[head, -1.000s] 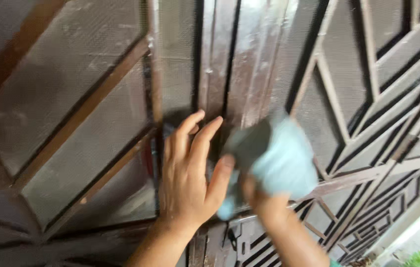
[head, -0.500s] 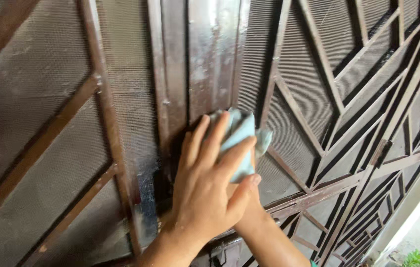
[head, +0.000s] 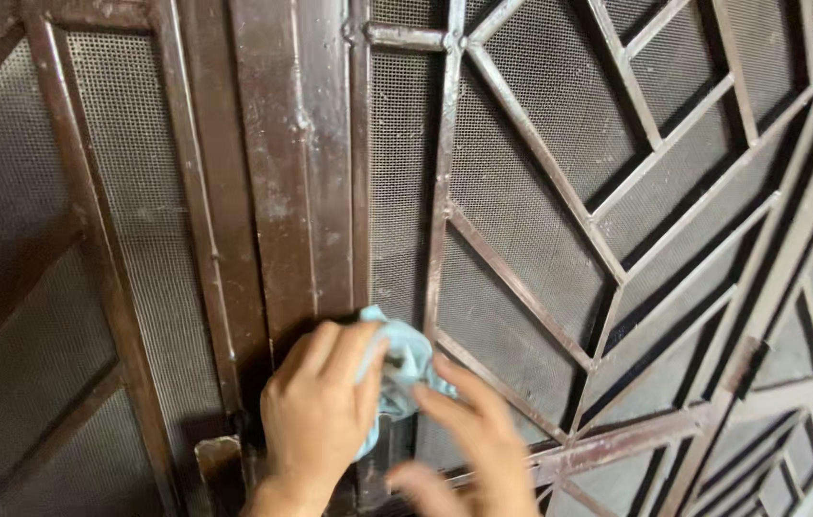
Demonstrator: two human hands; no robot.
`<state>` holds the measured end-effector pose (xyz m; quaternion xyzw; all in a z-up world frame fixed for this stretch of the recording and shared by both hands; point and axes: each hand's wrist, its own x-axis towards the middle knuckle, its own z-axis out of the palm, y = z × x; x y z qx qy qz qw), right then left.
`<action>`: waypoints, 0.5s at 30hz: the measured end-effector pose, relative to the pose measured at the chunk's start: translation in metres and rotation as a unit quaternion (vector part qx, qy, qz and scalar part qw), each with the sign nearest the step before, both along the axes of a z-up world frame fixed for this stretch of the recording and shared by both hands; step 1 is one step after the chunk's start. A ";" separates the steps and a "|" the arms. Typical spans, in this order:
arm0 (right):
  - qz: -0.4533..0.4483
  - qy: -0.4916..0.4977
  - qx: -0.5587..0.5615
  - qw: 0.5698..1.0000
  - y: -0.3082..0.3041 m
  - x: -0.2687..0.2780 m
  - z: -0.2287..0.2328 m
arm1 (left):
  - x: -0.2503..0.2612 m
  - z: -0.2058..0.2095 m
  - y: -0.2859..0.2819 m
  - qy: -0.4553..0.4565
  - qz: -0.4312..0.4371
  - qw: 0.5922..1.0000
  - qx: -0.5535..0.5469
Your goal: The person wipes a metal mesh door and its frame with a cloth by hand, moving the cloth over the geometric patterns and the handle area.
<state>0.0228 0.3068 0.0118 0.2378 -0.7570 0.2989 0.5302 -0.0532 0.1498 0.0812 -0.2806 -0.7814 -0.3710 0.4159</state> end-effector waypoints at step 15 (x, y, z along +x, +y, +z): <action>-0.052 0.235 0.098 0.966 -0.004 -0.049 0.126 | 0.057 0.068 0.010 0.068 -0.190 0.966 0.164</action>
